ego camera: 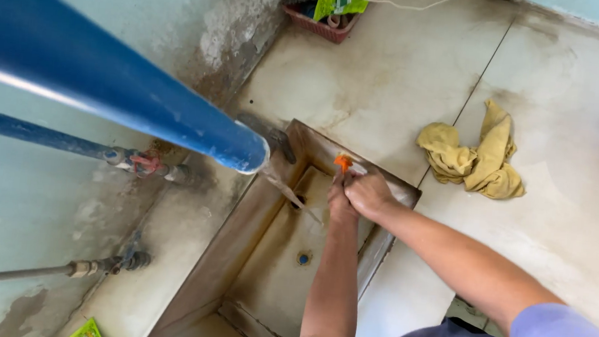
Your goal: Cleaning and rinsing water jugs and the surrounding sink area.
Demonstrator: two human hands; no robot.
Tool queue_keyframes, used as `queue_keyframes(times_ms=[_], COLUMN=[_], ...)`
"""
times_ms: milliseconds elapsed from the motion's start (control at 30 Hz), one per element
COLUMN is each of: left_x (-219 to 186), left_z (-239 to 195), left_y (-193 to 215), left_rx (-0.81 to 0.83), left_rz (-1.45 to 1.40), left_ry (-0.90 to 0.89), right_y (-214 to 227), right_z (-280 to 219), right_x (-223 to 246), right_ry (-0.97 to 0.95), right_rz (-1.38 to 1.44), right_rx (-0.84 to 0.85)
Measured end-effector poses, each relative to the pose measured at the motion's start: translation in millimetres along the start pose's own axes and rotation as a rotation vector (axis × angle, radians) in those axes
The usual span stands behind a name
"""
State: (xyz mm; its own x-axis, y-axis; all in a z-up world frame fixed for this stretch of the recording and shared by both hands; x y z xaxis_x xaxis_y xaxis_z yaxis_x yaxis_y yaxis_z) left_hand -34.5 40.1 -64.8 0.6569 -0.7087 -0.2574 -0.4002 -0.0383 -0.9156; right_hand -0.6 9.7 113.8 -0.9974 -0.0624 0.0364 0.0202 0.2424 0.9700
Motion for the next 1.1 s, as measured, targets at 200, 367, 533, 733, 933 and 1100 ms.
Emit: queue_keyframes(times_ms=[200,367,533,733,933,1100], left_x=[43.4,63.6,23.5,-73.3,14.8,85.5], left_z=[-57.0,-103.9,-61.3,5.3,-15.3,-91.1], left_y=[-39.0,-126.5,-131.9,-80.3,-25.9,-78.4], left_rx=[-0.049,-0.121,-0.192,-0.263,-0.133,-0.223], left_rz=[0.146,0.063,0.240,0.591,0.428,0.374], left_ry=[0.194,0.164,-0.055,-0.215,-0.048,0.083], right_y=[3.9,46.3,50.6,47.7,39.4,38.2], right_z=[-72.1,-118.6,-74.0,25.6,-47.1,-127.4], right_x=[-4.8,-20.2,-41.6,-17.3,-21.1,-28.2], right_ry=[-0.100,-0.241,-0.167,-0.040,-0.123,-0.265], right_rz=[0.145,0.047,0.062,0.171,0.242,0.125], right_rx=[0.164,0.261,0.171,0.112,0.020,0.260])
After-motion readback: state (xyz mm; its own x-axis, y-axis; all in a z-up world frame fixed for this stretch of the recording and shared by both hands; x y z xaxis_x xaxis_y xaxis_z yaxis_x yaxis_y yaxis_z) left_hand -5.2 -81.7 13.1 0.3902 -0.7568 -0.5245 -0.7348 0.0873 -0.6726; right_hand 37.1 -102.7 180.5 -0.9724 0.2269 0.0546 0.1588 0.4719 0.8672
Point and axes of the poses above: each hand's wrist, its own z-axis towards the middle knuckle, its own y-axis out of the back of the hand, x = y × z, the point moved 6 cm from there along z, towards the middle knuckle, and after that the axes turned 15 degrees about x, right-handed, at the moved point
